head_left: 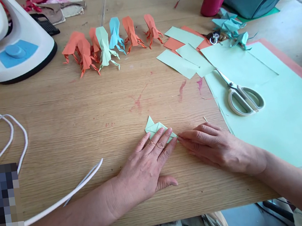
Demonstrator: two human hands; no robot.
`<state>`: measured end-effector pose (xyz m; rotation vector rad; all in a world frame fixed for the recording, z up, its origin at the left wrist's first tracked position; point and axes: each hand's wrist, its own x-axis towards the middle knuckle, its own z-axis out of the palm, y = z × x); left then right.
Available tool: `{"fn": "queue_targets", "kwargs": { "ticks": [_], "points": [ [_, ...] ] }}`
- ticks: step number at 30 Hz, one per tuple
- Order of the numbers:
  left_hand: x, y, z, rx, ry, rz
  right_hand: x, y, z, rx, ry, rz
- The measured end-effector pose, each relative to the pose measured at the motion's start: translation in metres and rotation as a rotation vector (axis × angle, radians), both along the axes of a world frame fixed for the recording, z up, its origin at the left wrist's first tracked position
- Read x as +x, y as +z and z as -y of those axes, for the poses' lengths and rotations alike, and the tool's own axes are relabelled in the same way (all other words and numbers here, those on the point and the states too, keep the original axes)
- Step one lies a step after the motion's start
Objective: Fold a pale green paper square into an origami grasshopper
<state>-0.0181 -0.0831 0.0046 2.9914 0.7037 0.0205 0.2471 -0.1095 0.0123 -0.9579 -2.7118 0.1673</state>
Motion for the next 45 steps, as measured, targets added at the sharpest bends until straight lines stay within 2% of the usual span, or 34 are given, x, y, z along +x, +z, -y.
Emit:
{"fn": "queue_targets", "kwargs": {
  "ticks": [6, 13, 20, 24, 28, 33, 40, 45],
  "points": [
    [-0.001, 0.000, 0.003, 0.002, 0.010, -0.010, -0.004, 0.005, 0.004, 0.038, 0.015, 0.082],
    [0.000, 0.000, 0.002, -0.020, 0.025, -0.020, -0.004, -0.001, 0.008, 0.068, -0.021, 0.041],
    [-0.003, 0.000, -0.003, -0.048, -0.019, -0.020, -0.009, 0.003, 0.006, 0.090, 0.010, 0.113],
    [-0.007, 0.001, -0.010, -0.049, -0.048, 0.001, -0.013, 0.004, 0.009, 0.121, -0.023, 0.048],
    [-0.012, 0.004, -0.020, -0.032, -0.045, 0.050, -0.016, 0.001, 0.013, 0.083, -0.046, -0.039],
    [-0.017, 0.002, -0.029, -0.047, -0.060, 0.069, -0.020, 0.000, 0.013, 0.035, 0.009, -0.095],
    [-0.019, 0.001, -0.030, -0.099, -0.036, 0.026, -0.021, 0.000, 0.015, -0.010, 0.005, -0.076],
    [-0.027, 0.003, -0.040, -0.125, -0.070, 0.206, -0.023, 0.002, 0.013, -0.033, -0.012, -0.116]
  ]
}}
